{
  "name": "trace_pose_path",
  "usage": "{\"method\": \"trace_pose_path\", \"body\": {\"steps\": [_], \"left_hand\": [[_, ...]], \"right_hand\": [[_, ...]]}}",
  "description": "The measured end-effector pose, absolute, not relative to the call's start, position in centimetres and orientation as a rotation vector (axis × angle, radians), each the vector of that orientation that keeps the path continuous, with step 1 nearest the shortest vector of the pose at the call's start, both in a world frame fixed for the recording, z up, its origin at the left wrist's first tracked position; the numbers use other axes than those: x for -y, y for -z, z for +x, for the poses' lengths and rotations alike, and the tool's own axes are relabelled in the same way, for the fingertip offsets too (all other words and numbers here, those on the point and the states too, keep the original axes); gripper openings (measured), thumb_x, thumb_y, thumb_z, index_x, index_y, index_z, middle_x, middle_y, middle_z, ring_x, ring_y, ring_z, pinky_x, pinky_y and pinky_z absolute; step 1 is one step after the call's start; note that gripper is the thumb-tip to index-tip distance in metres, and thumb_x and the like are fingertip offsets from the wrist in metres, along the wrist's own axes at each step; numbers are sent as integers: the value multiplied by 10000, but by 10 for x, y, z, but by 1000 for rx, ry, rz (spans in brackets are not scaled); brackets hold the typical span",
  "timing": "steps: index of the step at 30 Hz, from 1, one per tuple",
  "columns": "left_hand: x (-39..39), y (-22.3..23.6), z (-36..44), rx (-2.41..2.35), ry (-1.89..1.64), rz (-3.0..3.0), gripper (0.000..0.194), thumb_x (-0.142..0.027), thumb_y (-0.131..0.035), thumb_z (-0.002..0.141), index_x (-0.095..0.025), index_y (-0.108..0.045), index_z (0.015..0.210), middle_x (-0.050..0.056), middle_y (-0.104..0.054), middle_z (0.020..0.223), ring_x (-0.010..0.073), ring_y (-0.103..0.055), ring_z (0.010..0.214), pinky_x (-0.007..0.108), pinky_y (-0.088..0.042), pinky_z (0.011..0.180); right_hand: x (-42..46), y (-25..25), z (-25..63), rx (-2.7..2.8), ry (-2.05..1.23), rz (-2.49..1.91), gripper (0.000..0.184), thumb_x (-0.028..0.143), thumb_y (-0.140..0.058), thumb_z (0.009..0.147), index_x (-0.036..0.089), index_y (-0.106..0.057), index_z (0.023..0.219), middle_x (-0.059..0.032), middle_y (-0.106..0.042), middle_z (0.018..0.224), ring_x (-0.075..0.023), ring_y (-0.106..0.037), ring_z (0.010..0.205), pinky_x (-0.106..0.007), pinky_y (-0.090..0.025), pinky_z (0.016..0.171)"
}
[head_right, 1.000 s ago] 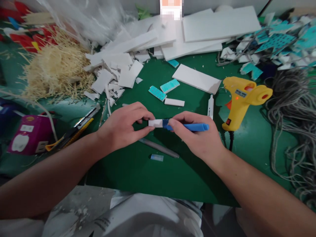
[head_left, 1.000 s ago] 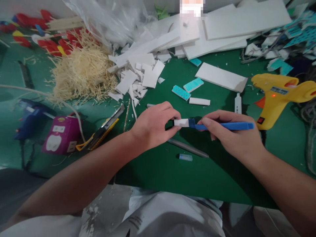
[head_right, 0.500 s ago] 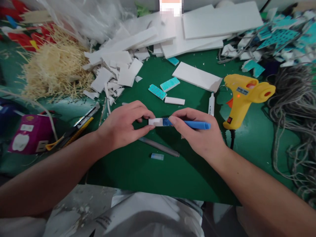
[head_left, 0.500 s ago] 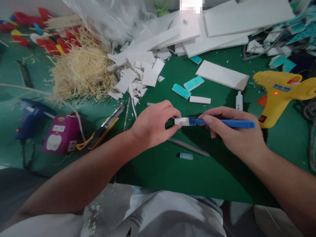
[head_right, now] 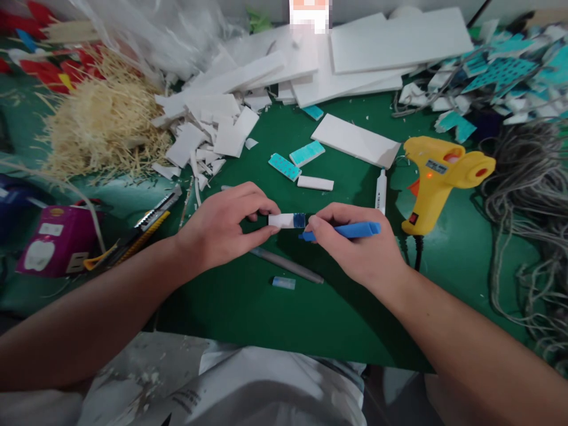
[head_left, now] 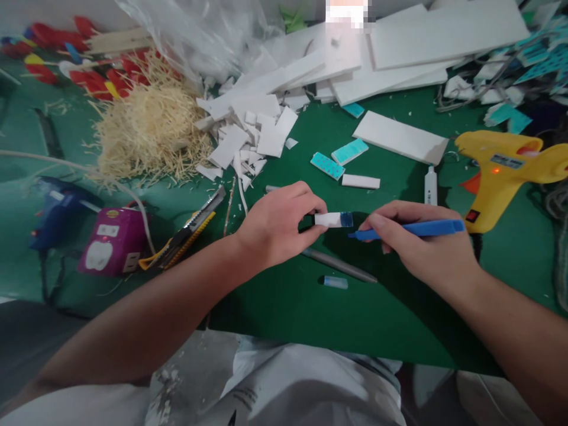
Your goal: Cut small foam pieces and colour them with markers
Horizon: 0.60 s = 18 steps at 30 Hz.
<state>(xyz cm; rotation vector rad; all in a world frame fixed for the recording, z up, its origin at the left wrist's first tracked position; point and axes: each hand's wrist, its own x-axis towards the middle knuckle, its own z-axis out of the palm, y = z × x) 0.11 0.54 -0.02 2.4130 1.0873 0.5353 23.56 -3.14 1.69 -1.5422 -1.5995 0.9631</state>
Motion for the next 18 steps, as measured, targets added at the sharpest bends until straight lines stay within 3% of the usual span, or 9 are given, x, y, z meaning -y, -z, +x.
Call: {"method": "trace_pose_path", "body": {"steps": [5, 9, 14, 18], "left_hand": [[-6, 1, 2, -1078, -555, 2414, 104, -229, -728, 909, -173, -726, 997, 12, -652, 923, 131, -605, 751, 235, -431, 638], [-6, 1, 2, -1076, -547, 2403, 110, -217, -737, 902, -166, -723, 998, 13, -657, 936, 125, -599, 734, 236, -439, 647], [-6, 2, 1, -1089, -556, 2413, 101, -230, -741, 901, -177, -722, 985, 2, -655, 915, 118, -568, 699, 240, -434, 651], [-6, 1, 2, -1088, -533, 2401, 119, -238, -736, 903, -178, -724, 1004, 7, -658, 939, 122, -589, 729, 239, -442, 660]], "right_hand": [[31, -19, 235, 1567, -970, -1605, 149, 391, -763, 831, 250, -807, 811, 16, -636, 531, -121, -534, 445, -253, -378, 416], [30, -24, 234, 1645, -1031, -1580, 210, 394, -734, 841, 252, -779, 693, 20, -572, 464, -108, -480, 416, -249, -319, 387], [31, -21, 233, 1565, -973, -1620, 170, 409, -758, 827, 249, -808, 802, 17, -642, 547, -111, -532, 437, -246, -384, 409], [32, -19, 233, 1589, -984, -1600, 211, 417, -742, 829, 250, -777, 707, 26, -569, 468, -110, -494, 423, -242, -344, 392]]}}
